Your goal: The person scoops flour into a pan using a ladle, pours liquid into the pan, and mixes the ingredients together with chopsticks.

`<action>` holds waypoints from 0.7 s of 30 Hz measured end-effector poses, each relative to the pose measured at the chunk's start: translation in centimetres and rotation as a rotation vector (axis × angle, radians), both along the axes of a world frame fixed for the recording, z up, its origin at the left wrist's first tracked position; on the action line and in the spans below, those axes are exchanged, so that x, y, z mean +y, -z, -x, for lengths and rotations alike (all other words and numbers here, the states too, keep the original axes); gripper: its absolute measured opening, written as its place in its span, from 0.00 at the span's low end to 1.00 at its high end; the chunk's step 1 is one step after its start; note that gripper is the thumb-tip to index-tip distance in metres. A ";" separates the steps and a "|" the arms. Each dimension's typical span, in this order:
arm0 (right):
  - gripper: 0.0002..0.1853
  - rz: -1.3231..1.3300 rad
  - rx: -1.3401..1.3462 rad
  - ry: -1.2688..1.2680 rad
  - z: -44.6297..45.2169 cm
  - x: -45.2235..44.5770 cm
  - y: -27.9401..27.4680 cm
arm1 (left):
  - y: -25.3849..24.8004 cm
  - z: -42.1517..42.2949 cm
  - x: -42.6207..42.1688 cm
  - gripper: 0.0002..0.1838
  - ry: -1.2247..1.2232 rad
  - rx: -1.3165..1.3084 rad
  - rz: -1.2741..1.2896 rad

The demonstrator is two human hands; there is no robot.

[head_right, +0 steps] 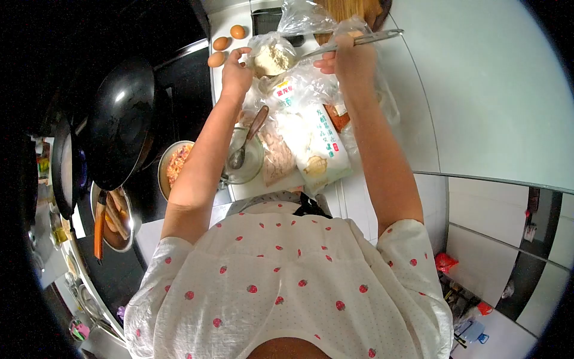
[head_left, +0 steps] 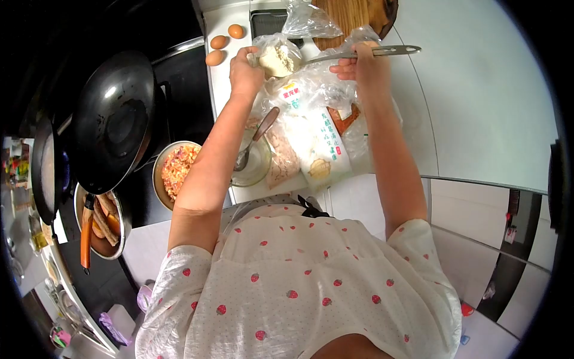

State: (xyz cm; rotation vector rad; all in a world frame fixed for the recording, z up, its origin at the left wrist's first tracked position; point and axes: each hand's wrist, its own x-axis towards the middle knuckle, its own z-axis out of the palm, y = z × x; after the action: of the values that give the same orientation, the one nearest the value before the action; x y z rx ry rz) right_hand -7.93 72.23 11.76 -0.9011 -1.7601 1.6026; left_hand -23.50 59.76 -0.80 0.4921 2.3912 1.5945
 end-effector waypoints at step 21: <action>0.10 0.022 0.068 0.029 -3.6 -1.7 -2.6 | -1.8 -1.1 -2.2 0.22 -0.049 -0.122 -0.204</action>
State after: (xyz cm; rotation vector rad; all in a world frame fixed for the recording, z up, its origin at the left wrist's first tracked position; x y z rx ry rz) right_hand -4.34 70.48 14.35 -0.8681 -1.6785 1.6176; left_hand -22.39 57.51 0.98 0.3630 2.1803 1.8450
